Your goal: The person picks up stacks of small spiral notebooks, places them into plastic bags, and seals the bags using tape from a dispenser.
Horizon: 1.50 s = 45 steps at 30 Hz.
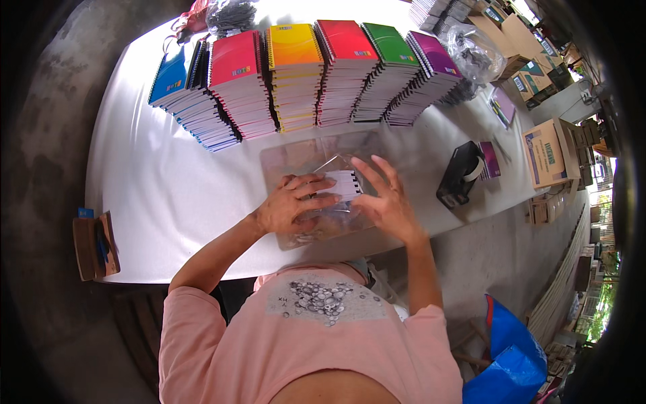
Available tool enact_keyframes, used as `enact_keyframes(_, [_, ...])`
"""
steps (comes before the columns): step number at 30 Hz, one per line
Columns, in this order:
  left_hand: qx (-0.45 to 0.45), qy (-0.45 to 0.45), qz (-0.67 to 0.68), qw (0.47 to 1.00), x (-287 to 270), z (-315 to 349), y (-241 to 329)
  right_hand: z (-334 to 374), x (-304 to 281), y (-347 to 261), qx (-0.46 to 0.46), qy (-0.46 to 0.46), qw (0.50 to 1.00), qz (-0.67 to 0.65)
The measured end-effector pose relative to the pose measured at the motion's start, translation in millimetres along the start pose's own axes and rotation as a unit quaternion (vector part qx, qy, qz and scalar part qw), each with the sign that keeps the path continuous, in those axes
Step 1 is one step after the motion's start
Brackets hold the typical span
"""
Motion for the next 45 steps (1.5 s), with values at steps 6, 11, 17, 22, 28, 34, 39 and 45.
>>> enact_keyframes(6, [-0.017,-0.003,-0.028,0.999,1.4,10.3,-1.1,-20.2,-39.4,-13.1,-0.098,0.118,0.985,-0.08])
enact_keyframes(11, [-0.008,-0.027,-0.061,0.998,0.0,4.8,2.0,25.6,14.8,51.3,0.069,-0.007,0.974,-0.216])
enact_keyframes(17, [-0.015,-0.075,-0.108,0.991,-4.9,8.2,3.2,24.1,58.8,31.6,0.038,-0.005,0.979,-0.202])
enact_keyframes(22, [-0.013,-0.065,-0.103,0.992,-7.4,6.2,4.8,14.8,56.7,26.5,-0.029,-0.023,0.997,-0.061])
enact_keyframes(28, [0.039,-0.035,0.007,0.999,-13.2,-0.1,-8.2,11.2,51.3,25.6,-0.094,-0.006,0.993,0.065])
enact_keyframes(34, [-0.216,0.033,0.4,0.89,-6.8,-45.2,-56.2,10.7,49.8,22.6,-0.101,-0.004,0.992,0.075])
enact_keyframes(39, [-0.181,0.026,0.36,0.915,-15.9,-63.6,-66.0,10.5,52.8,22.1,-0.1,0.002,0.991,0.087])
enact_keyframes(45, [-0.092,0.375,0.175,0.905,-72.0,-38.9,-26.7,10.2,51.1,23.5,-0.092,0.01,0.991,0.099])
Point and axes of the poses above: each hand's wrist, its own z-axis away from the middle knuckle, its own x-axis out of the palm, y = z × x, the point moved 3 cm from there along -z, towards the middle knuckle, and after that the axes turned 6 degrees about x, right-handed, at the moved point
